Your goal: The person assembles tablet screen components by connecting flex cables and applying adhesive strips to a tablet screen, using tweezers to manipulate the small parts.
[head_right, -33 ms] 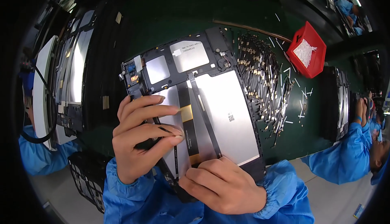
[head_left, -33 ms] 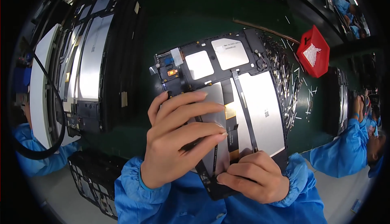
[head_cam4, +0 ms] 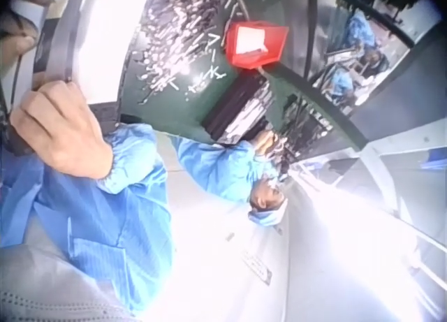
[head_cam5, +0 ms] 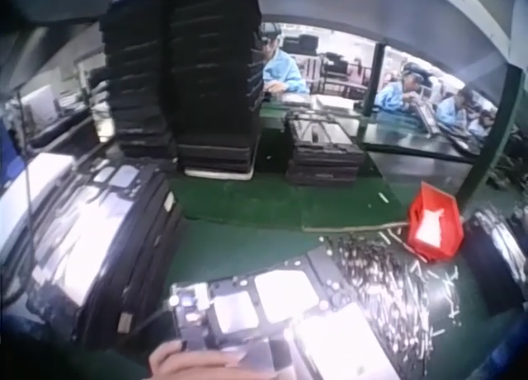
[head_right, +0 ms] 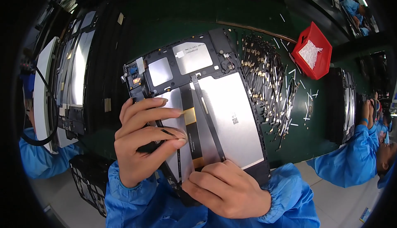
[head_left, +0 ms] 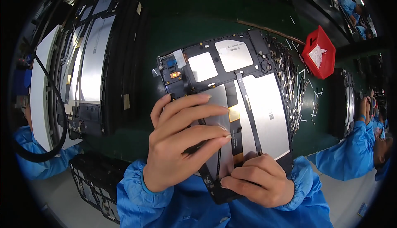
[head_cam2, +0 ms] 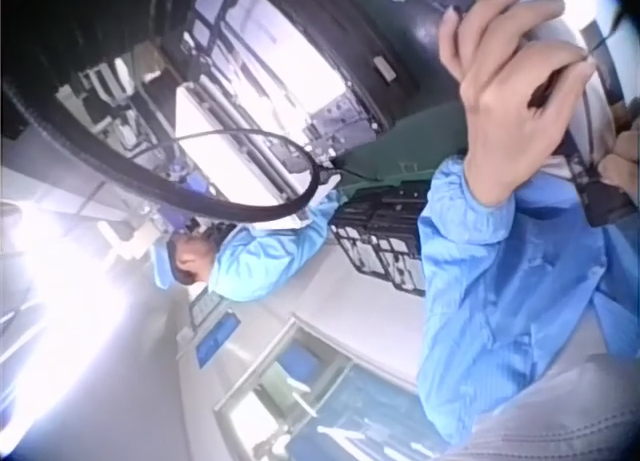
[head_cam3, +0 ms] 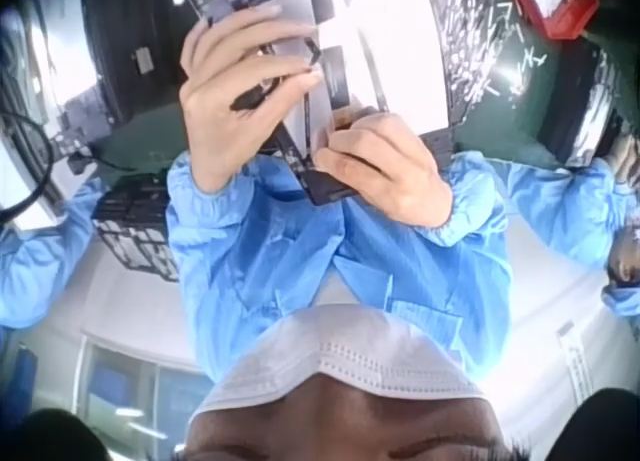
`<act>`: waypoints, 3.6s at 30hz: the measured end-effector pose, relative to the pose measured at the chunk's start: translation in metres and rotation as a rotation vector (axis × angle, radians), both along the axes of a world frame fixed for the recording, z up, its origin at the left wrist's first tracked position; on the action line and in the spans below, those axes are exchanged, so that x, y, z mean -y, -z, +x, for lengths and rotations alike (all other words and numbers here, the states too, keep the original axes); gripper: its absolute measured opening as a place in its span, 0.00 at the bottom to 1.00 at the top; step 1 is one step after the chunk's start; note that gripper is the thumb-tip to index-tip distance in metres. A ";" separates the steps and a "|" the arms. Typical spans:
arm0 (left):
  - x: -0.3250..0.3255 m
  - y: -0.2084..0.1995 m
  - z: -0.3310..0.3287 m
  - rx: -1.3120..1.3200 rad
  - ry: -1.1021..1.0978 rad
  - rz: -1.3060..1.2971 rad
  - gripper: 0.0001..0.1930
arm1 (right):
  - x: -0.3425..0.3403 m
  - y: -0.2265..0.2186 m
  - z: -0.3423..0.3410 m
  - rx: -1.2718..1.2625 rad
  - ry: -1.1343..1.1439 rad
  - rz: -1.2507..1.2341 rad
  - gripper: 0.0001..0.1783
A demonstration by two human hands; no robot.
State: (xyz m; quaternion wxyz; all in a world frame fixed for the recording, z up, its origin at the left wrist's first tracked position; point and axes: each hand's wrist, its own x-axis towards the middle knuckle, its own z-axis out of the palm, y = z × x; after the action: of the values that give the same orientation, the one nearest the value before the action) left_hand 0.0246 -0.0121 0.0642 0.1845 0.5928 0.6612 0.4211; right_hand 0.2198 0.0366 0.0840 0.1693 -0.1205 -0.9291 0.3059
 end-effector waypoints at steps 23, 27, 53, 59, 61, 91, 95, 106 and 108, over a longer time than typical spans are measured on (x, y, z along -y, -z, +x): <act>0.002 0.016 0.008 0.278 -0.101 0.180 0.23 | -0.001 -0.002 -0.001 0.010 0.018 0.042 0.11; 0.036 0.030 -0.001 -0.149 0.050 0.146 0.37 | -0.002 -0.015 -0.005 0.092 0.050 -0.011 0.08; 0.027 0.074 0.016 0.237 -0.253 0.335 0.46 | -0.026 -0.033 0.024 0.115 0.189 0.086 0.36; 0.061 0.058 0.077 0.343 -0.293 0.024 0.46 | -0.043 0.005 0.043 -0.142 0.620 -0.702 0.27; 0.063 0.055 0.074 0.363 -0.323 -0.016 0.46 | -0.046 -0.006 0.038 -0.029 0.655 -0.705 0.28; 0.064 0.078 0.048 -0.137 -0.436 -0.087 0.23 | -0.482 0.041 -0.061 -0.404 0.689 -0.568 0.12; 0.065 0.081 0.046 -0.246 -0.391 -0.093 0.27 | -0.475 0.046 -0.060 -0.502 0.755 -0.783 0.13; 0.062 0.079 0.057 -0.126 -0.552 -0.004 0.17 | -0.278 -0.043 -0.033 -0.086 0.532 0.084 0.15; 0.064 0.080 0.059 -0.148 -0.551 0.004 0.17 | -0.209 -0.038 -0.014 0.268 0.462 0.245 0.17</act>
State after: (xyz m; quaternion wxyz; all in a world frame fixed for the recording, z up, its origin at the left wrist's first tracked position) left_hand 0.0840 -0.0764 -0.0157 0.0131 0.4204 0.8082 0.4123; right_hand 0.2055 0.2458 0.1216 0.1233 -0.3469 -0.9212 0.1260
